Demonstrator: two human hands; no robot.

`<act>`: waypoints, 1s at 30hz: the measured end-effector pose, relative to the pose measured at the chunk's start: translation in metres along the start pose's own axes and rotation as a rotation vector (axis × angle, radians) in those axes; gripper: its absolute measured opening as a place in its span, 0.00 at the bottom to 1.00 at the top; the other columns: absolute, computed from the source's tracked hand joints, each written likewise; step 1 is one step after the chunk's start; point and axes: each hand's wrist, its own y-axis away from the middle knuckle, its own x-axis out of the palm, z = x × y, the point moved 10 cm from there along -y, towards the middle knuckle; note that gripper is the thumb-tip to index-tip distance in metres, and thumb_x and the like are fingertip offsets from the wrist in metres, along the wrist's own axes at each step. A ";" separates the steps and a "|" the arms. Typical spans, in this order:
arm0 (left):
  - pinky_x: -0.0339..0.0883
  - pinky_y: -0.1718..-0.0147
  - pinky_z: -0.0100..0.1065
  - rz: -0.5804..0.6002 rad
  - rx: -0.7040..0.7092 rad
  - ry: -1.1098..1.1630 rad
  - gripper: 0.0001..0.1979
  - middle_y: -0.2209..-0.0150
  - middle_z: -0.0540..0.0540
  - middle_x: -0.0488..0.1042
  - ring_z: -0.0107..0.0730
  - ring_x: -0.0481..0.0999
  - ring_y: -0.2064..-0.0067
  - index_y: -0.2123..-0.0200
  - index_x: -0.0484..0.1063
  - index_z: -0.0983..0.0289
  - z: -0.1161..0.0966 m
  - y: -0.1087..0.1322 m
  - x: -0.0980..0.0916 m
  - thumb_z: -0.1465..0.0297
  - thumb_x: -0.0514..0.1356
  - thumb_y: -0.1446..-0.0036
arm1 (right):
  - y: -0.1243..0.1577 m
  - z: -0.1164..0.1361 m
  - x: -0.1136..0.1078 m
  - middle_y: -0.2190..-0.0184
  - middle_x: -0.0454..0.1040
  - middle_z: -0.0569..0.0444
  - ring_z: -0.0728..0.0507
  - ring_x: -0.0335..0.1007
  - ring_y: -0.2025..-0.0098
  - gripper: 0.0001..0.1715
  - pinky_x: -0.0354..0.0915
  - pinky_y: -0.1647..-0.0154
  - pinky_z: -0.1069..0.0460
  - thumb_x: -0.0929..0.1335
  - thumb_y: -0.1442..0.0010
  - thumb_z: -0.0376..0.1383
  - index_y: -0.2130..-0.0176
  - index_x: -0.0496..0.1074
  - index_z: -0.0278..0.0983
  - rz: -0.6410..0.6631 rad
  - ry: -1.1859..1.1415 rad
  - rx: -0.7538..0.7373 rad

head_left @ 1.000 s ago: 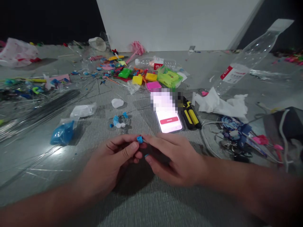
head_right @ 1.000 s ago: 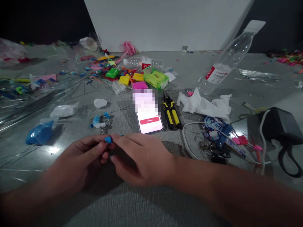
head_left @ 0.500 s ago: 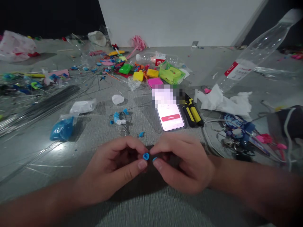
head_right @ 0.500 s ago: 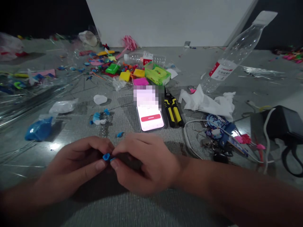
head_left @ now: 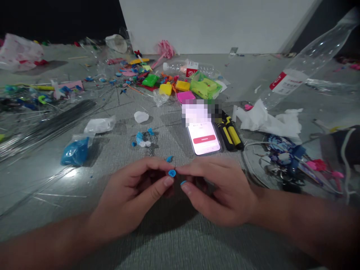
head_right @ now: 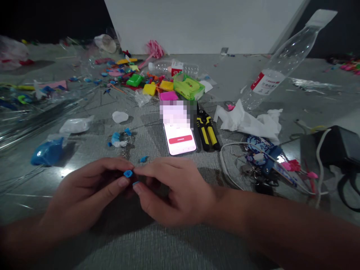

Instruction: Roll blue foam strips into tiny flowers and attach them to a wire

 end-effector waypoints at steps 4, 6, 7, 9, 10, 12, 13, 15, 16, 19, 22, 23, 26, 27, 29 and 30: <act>0.75 0.68 0.20 0.060 -0.060 0.053 0.08 0.72 0.49 0.82 0.26 0.81 0.71 0.58 0.82 0.55 0.006 0.001 0.006 0.73 0.67 0.39 | 0.000 -0.002 -0.003 0.72 0.76 0.56 0.53 0.65 0.76 0.10 0.65 0.73 0.57 0.68 0.37 0.29 0.54 0.75 0.32 -0.024 0.034 0.024; 0.75 0.69 0.21 0.086 -0.065 0.079 0.08 0.73 0.49 0.81 0.26 0.81 0.71 0.58 0.82 0.56 0.006 0.001 0.009 0.73 0.66 0.38 | -0.001 -0.004 -0.004 0.73 0.75 0.56 0.53 0.64 0.76 0.07 0.64 0.74 0.57 0.68 0.37 0.30 0.58 0.75 0.34 -0.040 0.045 0.043; 0.75 0.69 0.21 0.091 -0.062 0.090 0.08 0.72 0.50 0.81 0.26 0.81 0.71 0.58 0.82 0.56 0.005 0.001 0.009 0.73 0.66 0.38 | -0.001 -0.004 -0.004 0.74 0.74 0.57 0.53 0.64 0.76 0.05 0.63 0.74 0.57 0.68 0.37 0.30 0.61 0.75 0.34 -0.045 0.047 0.044; 0.75 0.69 0.22 0.108 -0.060 0.117 0.08 0.70 0.51 0.81 0.27 0.80 0.70 0.58 0.82 0.57 0.005 0.002 0.011 0.74 0.66 0.39 | -0.002 -0.001 -0.004 0.76 0.71 0.57 0.53 0.62 0.76 0.03 0.61 0.74 0.57 0.68 0.38 0.30 0.65 0.73 0.33 -0.046 0.048 0.019; 0.75 0.69 0.23 0.119 -0.062 0.134 0.08 0.69 0.51 0.81 0.27 0.80 0.70 0.58 0.82 0.56 0.005 0.002 0.012 0.74 0.67 0.39 | -0.002 0.000 -0.003 0.77 0.70 0.58 0.53 0.61 0.76 0.03 0.60 0.74 0.56 0.68 0.38 0.30 0.66 0.73 0.33 -0.041 0.053 0.003; 0.75 0.69 0.24 0.149 -0.074 0.166 0.08 0.67 0.51 0.80 0.28 0.80 0.69 0.58 0.82 0.55 0.006 0.004 0.016 0.73 0.67 0.39 | -0.001 0.003 -0.001 0.78 0.68 0.58 0.52 0.60 0.76 0.03 0.58 0.74 0.55 0.68 0.39 0.30 0.66 0.72 0.33 -0.022 0.067 -0.023; 0.75 0.69 0.24 0.170 -0.079 0.178 0.08 0.67 0.52 0.80 0.28 0.80 0.69 0.58 0.82 0.55 0.007 0.005 0.018 0.73 0.66 0.38 | 0.000 0.003 0.000 0.77 0.68 0.58 0.52 0.60 0.76 0.03 0.58 0.74 0.54 0.68 0.39 0.31 0.66 0.71 0.34 -0.011 0.072 -0.031; 0.75 0.69 0.25 0.207 -0.091 0.190 0.08 0.66 0.53 0.80 0.29 0.80 0.69 0.58 0.82 0.55 0.008 0.006 0.021 0.73 0.66 0.38 | 0.001 0.004 0.002 0.77 0.68 0.58 0.51 0.59 0.75 0.03 0.57 0.74 0.54 0.67 0.38 0.32 0.66 0.70 0.35 0.011 0.073 -0.035; 0.75 0.69 0.25 0.222 -0.095 0.195 0.08 0.66 0.53 0.80 0.29 0.80 0.69 0.58 0.82 0.55 0.008 0.007 0.022 0.73 0.65 0.37 | 0.001 0.004 0.003 0.77 0.68 0.58 0.51 0.59 0.75 0.04 0.57 0.74 0.53 0.67 0.38 0.32 0.66 0.70 0.36 0.023 0.069 -0.036; 0.75 0.70 0.26 0.248 -0.094 0.208 0.07 0.66 0.54 0.79 0.30 0.79 0.69 0.58 0.81 0.56 0.008 0.008 0.024 0.73 0.65 0.38 | 0.001 0.004 0.006 0.77 0.67 0.58 0.50 0.59 0.75 0.04 0.57 0.74 0.54 0.66 0.38 0.33 0.67 0.68 0.37 0.057 0.059 -0.038; 0.75 0.69 0.27 0.252 -0.093 0.208 0.08 0.65 0.53 0.79 0.30 0.80 0.68 0.57 0.81 0.55 0.008 0.010 0.024 0.73 0.65 0.37 | 0.000 0.006 0.006 0.76 0.67 0.58 0.50 0.59 0.75 0.04 0.58 0.74 0.54 0.65 0.37 0.32 0.66 0.68 0.37 0.062 0.061 -0.046; 0.75 0.69 0.26 0.249 -0.091 0.206 0.08 0.65 0.53 0.79 0.30 0.80 0.68 0.57 0.81 0.55 0.008 0.010 0.024 0.73 0.65 0.37 | 0.000 0.007 0.006 0.76 0.68 0.57 0.50 0.60 0.75 0.04 0.59 0.74 0.54 0.65 0.37 0.32 0.66 0.68 0.37 0.060 0.064 -0.048; 0.76 0.69 0.26 0.245 -0.080 0.184 0.09 0.65 0.53 0.80 0.29 0.80 0.68 0.56 0.80 0.54 0.009 0.010 0.023 0.73 0.65 0.37 | 0.000 0.007 0.006 0.75 0.69 0.56 0.49 0.61 0.74 0.04 0.60 0.73 0.53 0.65 0.37 0.32 0.65 0.68 0.38 0.052 0.068 -0.050; 0.76 0.68 0.26 0.243 -0.074 0.175 0.09 0.64 0.52 0.80 0.29 0.80 0.68 0.56 0.80 0.54 0.009 0.010 0.023 0.73 0.65 0.38 | 0.001 0.007 0.006 0.75 0.69 0.56 0.49 0.61 0.74 0.03 0.60 0.73 0.53 0.65 0.37 0.32 0.65 0.68 0.38 0.053 0.069 -0.052; 0.76 0.68 0.25 0.247 -0.070 0.167 0.09 0.64 0.52 0.80 0.29 0.80 0.68 0.56 0.80 0.54 0.009 0.009 0.023 0.73 0.65 0.38 | 0.001 0.008 0.006 0.76 0.68 0.57 0.49 0.61 0.75 0.03 0.59 0.74 0.53 0.65 0.37 0.32 0.65 0.67 0.38 0.050 0.073 -0.064; 0.76 0.68 0.25 0.250 -0.071 0.167 0.09 0.65 0.52 0.80 0.28 0.80 0.68 0.57 0.80 0.54 0.009 0.009 0.023 0.73 0.66 0.38 | 0.001 0.008 0.006 0.76 0.67 0.57 0.49 0.61 0.75 0.03 0.59 0.74 0.53 0.65 0.37 0.32 0.66 0.67 0.38 0.048 0.075 -0.069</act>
